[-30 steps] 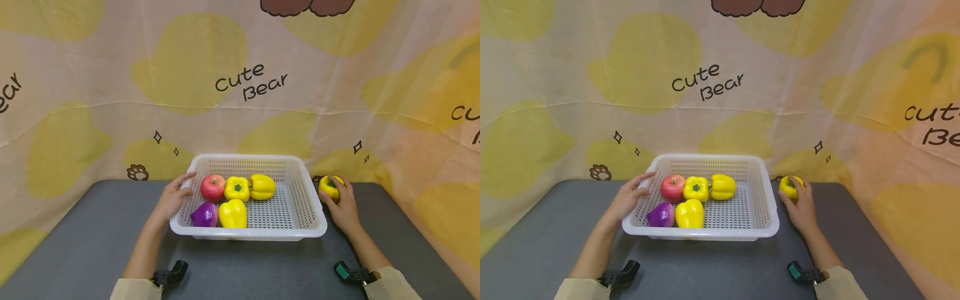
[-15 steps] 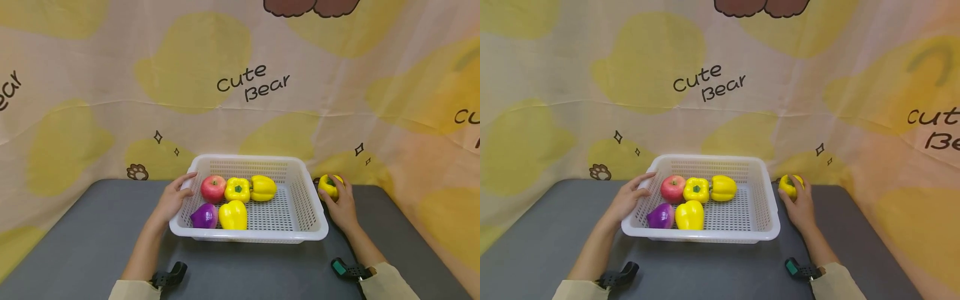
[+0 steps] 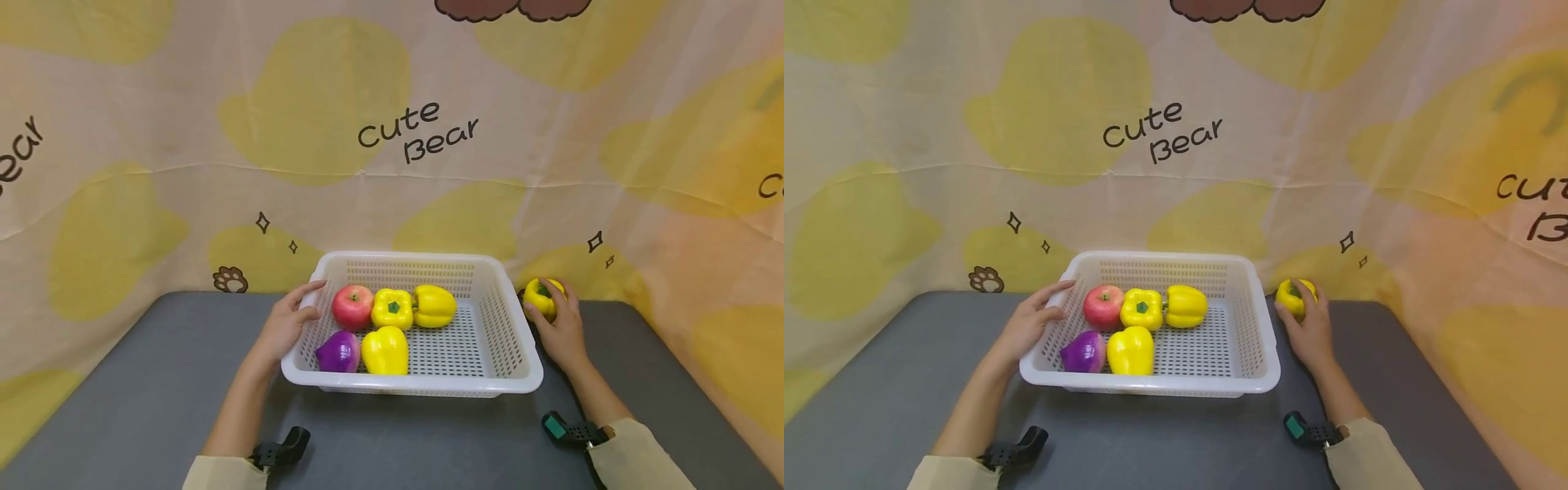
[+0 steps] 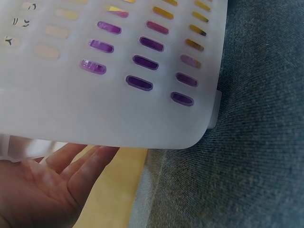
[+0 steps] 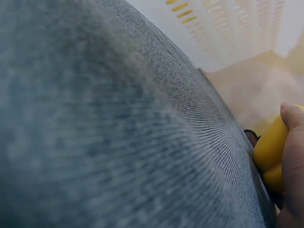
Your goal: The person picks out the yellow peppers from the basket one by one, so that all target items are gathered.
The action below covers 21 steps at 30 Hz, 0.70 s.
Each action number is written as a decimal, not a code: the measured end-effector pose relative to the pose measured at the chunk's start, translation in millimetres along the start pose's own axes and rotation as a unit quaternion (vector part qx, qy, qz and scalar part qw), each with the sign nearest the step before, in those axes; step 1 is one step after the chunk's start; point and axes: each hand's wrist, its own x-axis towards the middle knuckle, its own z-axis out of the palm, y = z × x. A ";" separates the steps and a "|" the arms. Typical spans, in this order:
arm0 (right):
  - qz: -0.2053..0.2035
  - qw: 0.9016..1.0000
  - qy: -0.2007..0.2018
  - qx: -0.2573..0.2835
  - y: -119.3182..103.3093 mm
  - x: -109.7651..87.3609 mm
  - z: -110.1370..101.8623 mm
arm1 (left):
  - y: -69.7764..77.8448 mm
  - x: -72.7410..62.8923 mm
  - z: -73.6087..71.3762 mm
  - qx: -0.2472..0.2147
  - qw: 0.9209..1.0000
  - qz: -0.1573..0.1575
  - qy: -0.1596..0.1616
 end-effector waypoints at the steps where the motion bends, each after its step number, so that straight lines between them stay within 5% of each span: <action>1: 0.000 1.000 0.001 -0.001 0.5 0.9 0.4 | -0.1 -0.1 0.2 -0.003 1.000 0.000 0.000; 15: -0.020 1.000 0.004 0.015 8.9 16.8 6.0 | -1.6 -0.5 1.8 -0.002 1.000 0.013 -0.002; 21: 0.003 1.000 -0.008 0.007 6.3 15.6 5.8 | -0.6 0.6 -1.3 0.011 1.000 0.017 -0.004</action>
